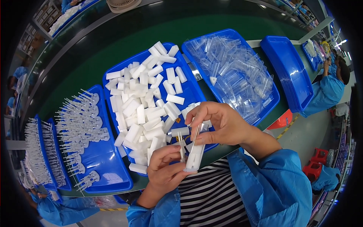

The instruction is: The person assembles small foam pieces and clear plastic components into units by hand, securing them with rubber bands.

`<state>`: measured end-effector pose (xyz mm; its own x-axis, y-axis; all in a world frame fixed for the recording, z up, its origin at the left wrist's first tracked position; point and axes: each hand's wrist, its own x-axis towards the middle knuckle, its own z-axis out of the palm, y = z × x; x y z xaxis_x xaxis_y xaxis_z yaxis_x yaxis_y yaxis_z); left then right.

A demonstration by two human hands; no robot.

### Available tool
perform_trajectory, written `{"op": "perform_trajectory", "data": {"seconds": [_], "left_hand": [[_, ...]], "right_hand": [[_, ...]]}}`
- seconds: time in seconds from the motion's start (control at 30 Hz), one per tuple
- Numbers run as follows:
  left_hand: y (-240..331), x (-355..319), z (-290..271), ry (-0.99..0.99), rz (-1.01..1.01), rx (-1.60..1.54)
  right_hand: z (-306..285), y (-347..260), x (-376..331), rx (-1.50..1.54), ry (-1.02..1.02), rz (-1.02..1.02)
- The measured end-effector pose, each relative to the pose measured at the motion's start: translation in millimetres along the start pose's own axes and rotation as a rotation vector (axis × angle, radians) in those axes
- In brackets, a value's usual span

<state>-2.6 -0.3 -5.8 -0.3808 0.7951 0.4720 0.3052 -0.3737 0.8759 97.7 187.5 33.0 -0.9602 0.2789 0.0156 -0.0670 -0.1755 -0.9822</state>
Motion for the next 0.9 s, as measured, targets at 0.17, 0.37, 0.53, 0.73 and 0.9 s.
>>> {"op": "perform_trajectory", "data": {"seconds": [0.17, 0.37, 0.53, 0.73, 0.9], "left_hand": [[-5.2, -3.7, 0.3, -0.007, 0.018, 0.012], [-1.1, -0.9, -1.2, 0.033, -0.077, 0.060], [0.1, -4.5, -2.5, 0.107, -0.077, 0.066], [1.0, -1.6, -4.8, 0.131, -0.146, -0.052], [1.9, -4.0, -4.6, 0.164, -0.177, -0.055]], "right_hand": [[0.8, -0.8, 1.1, -0.073, -0.038, -0.043], [13.0, 9.7, -5.0, -0.208, -0.145, -0.026], [18.7, 15.2, -9.0, -0.070, -0.087, 0.074], [25.3, 15.3, -8.8, -0.037, -0.039, -0.036], [29.4, 10.9, -8.6, -0.426, 0.001, -0.177]]}}
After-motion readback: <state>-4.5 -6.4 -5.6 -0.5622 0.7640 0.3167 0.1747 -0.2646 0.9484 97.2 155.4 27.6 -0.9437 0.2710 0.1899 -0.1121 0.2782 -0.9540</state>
